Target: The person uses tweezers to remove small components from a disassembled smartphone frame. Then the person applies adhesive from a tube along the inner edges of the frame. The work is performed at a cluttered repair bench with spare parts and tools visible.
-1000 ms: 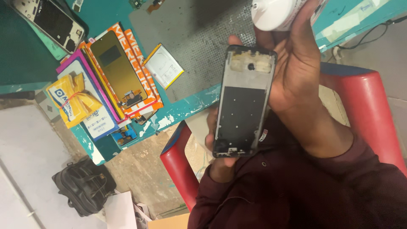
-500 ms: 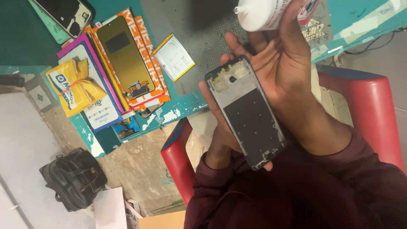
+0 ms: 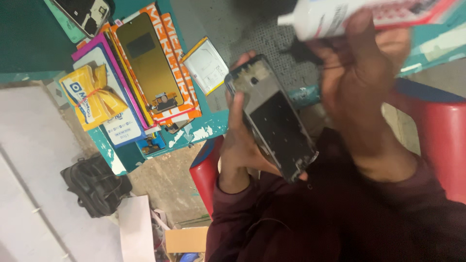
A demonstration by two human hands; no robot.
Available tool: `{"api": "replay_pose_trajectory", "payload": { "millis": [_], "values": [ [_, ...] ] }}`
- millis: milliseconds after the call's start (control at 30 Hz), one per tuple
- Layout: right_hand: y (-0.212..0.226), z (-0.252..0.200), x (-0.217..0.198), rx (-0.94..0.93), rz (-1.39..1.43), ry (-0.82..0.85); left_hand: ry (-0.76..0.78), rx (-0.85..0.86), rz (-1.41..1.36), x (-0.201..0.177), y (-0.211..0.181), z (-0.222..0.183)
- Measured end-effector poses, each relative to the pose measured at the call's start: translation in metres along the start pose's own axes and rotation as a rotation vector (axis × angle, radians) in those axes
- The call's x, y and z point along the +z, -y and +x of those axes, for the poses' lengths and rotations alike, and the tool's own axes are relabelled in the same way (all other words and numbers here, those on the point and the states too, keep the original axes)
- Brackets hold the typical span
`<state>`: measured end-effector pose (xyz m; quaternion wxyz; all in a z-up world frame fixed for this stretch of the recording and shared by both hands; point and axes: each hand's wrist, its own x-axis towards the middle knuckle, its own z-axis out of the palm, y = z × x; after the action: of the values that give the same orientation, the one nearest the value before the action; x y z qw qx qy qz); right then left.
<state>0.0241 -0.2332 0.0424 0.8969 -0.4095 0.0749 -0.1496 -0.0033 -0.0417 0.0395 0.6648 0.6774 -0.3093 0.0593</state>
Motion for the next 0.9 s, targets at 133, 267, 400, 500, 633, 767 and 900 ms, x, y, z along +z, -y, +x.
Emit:
{"api": "replay_pose_trajectory", "payload": {
  "millis": [133,267,400,500,633,767,900],
  "values": [
    [0.015,0.001,-0.009,-0.217,-0.427,0.027,0.109,-0.119,0.268,-0.024,0.01,0.011],
    [0.017,0.006,-0.014,-0.163,-0.625,0.107,0.176,-0.192,0.331,-0.024,0.019,0.013],
    [0.016,0.018,-0.015,-0.349,-0.964,0.333,0.165,-0.228,0.342,-0.021,0.025,0.006],
    [0.016,0.018,-0.016,-0.302,-0.988,0.343,0.136,-0.277,0.452,-0.02,0.027,-0.006],
    [0.013,0.016,-0.02,-0.182,-0.945,0.3,0.173,-0.426,0.646,-0.019,0.028,-0.014],
    [0.01,0.011,-0.02,-0.096,-0.979,0.243,0.172,-0.398,0.623,-0.015,0.022,-0.006],
    [0.007,0.013,-0.02,-0.055,-0.871,0.249,0.215,-0.397,0.679,-0.011,0.016,0.007]
  ]
}}
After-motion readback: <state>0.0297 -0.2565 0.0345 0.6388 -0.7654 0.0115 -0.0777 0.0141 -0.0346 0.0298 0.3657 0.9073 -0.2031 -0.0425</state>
